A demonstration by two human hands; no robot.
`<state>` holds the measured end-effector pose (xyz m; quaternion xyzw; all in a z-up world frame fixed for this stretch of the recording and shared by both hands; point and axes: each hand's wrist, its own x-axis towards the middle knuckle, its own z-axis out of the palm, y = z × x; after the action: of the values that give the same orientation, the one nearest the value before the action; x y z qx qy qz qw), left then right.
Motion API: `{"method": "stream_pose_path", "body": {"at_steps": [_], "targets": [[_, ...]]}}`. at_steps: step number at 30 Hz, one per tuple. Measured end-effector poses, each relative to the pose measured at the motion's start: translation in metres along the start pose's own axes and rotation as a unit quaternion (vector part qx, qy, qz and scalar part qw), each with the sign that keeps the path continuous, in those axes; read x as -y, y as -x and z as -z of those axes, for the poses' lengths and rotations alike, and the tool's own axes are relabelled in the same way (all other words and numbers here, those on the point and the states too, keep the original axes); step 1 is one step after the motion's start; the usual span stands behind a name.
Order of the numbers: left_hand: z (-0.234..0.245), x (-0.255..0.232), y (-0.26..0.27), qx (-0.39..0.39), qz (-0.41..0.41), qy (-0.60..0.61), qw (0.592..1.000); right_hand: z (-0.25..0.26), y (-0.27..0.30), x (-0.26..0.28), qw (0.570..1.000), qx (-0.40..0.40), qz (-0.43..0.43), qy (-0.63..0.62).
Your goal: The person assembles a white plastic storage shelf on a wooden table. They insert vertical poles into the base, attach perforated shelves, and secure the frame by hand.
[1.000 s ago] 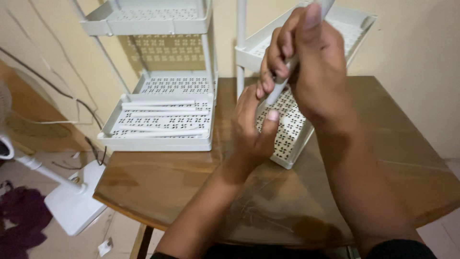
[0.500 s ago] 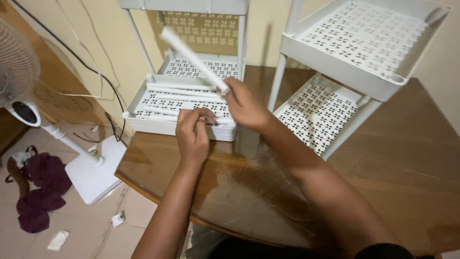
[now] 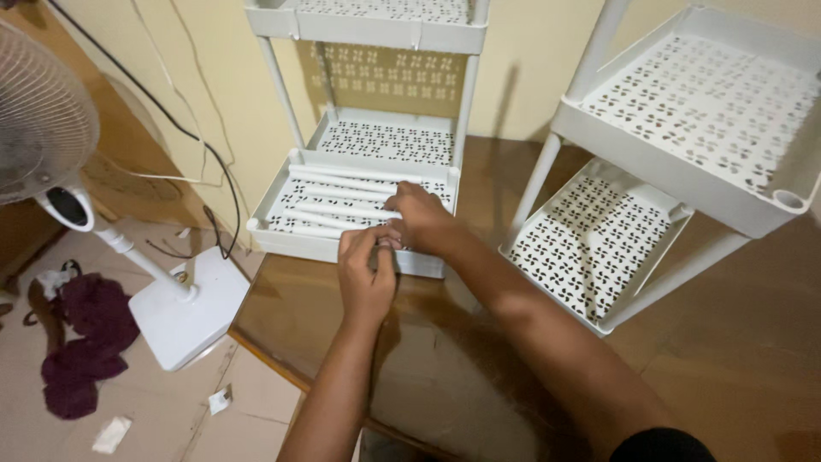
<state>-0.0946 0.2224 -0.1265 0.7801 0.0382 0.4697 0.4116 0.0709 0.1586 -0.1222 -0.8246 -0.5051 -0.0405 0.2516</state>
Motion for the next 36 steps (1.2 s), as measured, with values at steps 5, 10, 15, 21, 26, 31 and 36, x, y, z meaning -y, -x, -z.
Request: {"method": "stream_pose_path", "body": {"at_steps": [5, 10, 15, 21, 26, 31, 36], "targets": [[0.003, -0.003, -0.002, -0.013, -0.019, -0.015, 1.0, 0.013, 0.007, 0.011, 0.998, -0.052, 0.025, -0.008], [0.004, -0.021, -0.008, 0.005, 0.002, 0.043, 0.999, 0.069, 0.032, 0.038, 0.957, -0.259, 0.107, -0.07], [0.001, -0.037, -0.019, 0.071, -0.03, 0.074, 0.994, 0.143, 0.043, 0.061, 0.766, -0.588, 0.251, 0.073], [-0.01, -0.054, -0.032, 0.135, -0.042, 0.111, 0.984, 0.206, 0.063, 0.065, 0.738, -0.644, 0.181, 0.089], [-0.028, -0.062, -0.032, 0.158, -0.055, 0.143, 0.976, 0.227, 0.049, 0.041, 0.857, -0.404, 0.061, -0.313], [-0.047, -0.075, -0.031, 0.167, -0.042, 0.209, 0.963, 0.239, 0.053, 0.028, 0.873, -0.343, 0.014, -0.346], [-0.061, -0.093, -0.034, 0.184, -0.016, 0.204, 0.961, 0.254, 0.075, 0.041, 0.856, -0.258, -0.02, -0.448]]}}
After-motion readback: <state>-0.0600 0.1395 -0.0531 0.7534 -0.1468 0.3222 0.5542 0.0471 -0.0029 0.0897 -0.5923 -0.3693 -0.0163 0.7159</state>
